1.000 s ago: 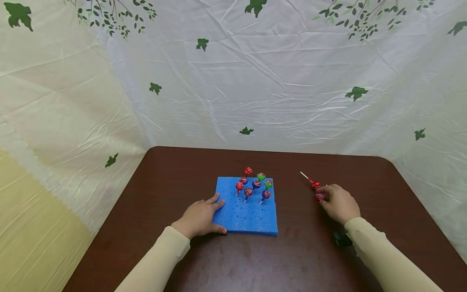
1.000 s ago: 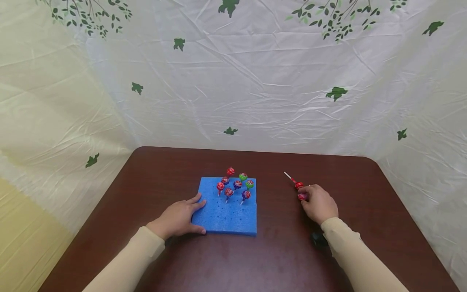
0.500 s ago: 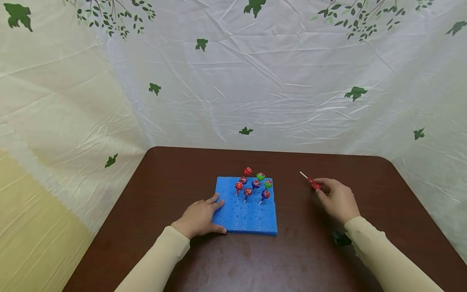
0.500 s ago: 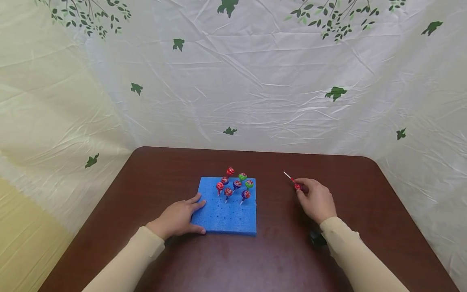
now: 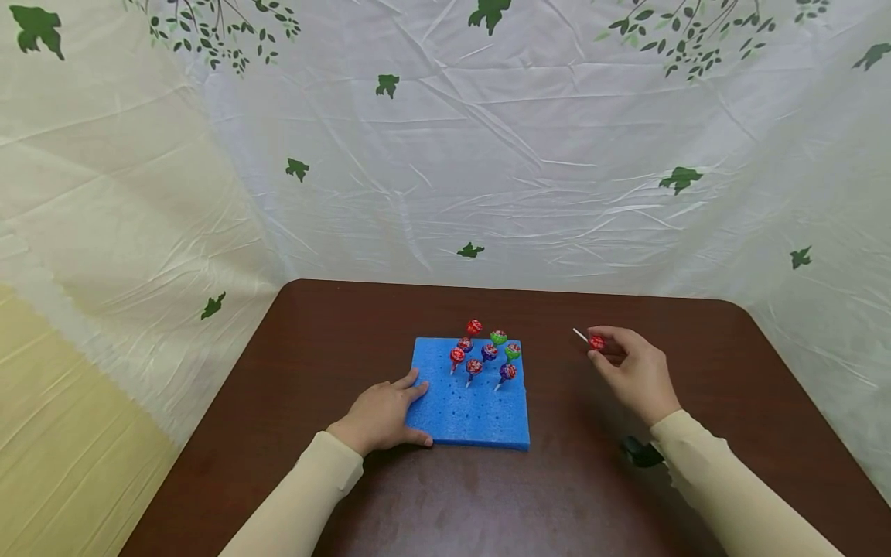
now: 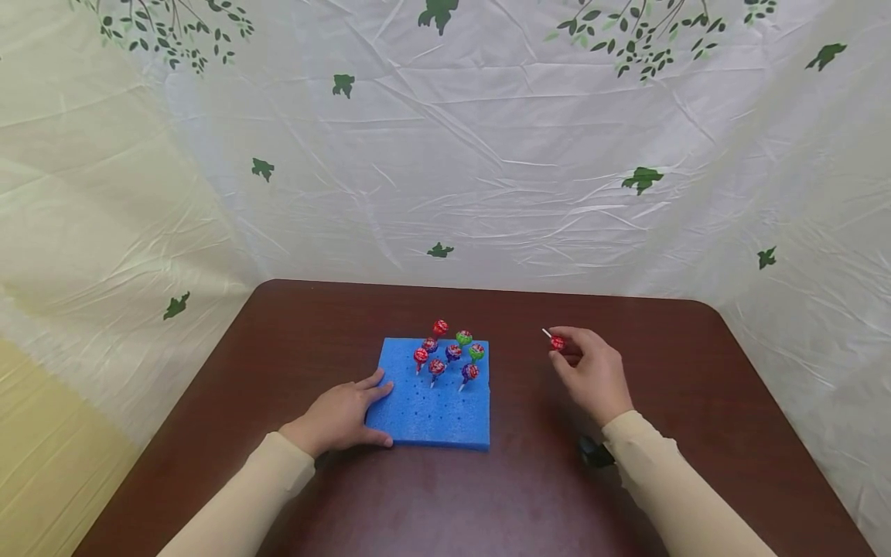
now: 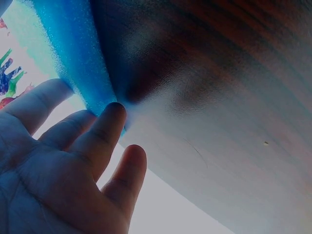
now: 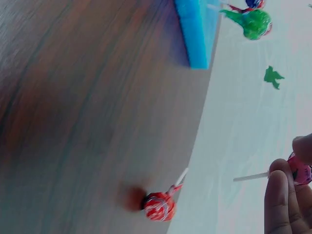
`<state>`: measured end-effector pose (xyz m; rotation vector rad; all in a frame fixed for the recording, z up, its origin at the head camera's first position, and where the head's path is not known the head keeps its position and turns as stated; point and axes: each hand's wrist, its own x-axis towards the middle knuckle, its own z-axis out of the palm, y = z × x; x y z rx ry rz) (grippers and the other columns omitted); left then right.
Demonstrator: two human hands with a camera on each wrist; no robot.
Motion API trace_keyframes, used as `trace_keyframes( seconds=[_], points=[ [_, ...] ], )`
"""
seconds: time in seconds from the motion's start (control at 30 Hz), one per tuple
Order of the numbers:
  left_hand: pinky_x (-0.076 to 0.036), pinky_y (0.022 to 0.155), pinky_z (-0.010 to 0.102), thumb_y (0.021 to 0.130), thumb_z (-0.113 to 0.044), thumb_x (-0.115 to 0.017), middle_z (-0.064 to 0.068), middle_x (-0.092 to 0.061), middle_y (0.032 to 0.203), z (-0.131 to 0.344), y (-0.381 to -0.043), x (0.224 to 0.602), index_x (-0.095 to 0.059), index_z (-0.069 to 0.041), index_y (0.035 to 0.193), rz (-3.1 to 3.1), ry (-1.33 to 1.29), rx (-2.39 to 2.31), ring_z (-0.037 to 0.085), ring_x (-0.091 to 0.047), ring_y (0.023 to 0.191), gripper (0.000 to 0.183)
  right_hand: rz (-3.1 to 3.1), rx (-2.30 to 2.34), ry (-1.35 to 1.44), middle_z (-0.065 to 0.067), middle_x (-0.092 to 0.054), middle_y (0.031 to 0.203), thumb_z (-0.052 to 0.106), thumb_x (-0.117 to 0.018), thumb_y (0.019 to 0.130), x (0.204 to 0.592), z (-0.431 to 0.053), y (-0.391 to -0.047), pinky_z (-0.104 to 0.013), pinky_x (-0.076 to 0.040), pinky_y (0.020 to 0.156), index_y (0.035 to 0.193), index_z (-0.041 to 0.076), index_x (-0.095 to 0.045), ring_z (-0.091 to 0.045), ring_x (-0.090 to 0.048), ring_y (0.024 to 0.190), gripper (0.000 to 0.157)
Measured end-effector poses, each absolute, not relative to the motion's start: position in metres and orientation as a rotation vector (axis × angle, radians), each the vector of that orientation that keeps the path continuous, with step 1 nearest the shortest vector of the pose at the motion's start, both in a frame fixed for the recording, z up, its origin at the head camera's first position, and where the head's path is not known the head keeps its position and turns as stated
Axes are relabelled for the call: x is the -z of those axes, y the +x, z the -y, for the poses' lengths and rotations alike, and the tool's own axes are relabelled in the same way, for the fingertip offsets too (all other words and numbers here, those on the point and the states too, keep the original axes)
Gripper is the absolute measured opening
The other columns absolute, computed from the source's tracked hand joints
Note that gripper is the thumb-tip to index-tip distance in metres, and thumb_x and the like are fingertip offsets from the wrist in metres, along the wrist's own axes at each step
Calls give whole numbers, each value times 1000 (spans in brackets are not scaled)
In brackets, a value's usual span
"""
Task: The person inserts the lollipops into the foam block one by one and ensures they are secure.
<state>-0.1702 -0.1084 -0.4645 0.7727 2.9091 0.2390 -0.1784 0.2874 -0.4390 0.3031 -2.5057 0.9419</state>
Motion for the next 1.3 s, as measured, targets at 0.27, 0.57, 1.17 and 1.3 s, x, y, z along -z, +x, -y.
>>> trace_keyframes(
  seconds=[0.27, 0.57, 1.17, 1.3],
  points=[
    [-37, 109, 49, 76, -61, -77, 14, -38, 156, 108, -170, 465, -50, -12, 148, -2915, 778, -237, 36, -47, 134, 91, 2450, -952, 339, -11, -69, 106, 1, -74, 89, 435, -279, -179, -8, -48, 76, 127, 4, -64, -26, -69, 89, 39],
    [-37, 109, 49, 76, -62, -77, 14, -38, 156, 108, -171, 465, -50, -13, 148, -2911, 774, -224, 35, -48, 134, 91, 2403, -980, 431, -11, -65, 109, -1, -71, 91, 430, -269, -179, -2, -42, 77, 131, 1, -61, -26, -65, 92, 41],
    [-37, 109, 51, 76, -60, -77, 14, -37, 156, 107, -169, 462, -50, -13, 148, -2902, 760, -244, 37, -47, 134, 91, 2268, -1145, 455, -8, -67, 108, -7, -72, 88, 421, -252, -176, -10, -49, 76, 130, 4, -64, -9, -63, 88, 44],
    [-36, 110, 51, 77, -60, -77, 14, -37, 157, 107, -170, 462, -50, -13, 149, -2899, 763, -245, 37, -47, 134, 91, 2256, -1248, 478, -15, -68, 107, -11, -71, 87, 401, -233, -161, -13, -52, 75, 126, -3, -63, -16, -65, 87, 40]
  ],
)
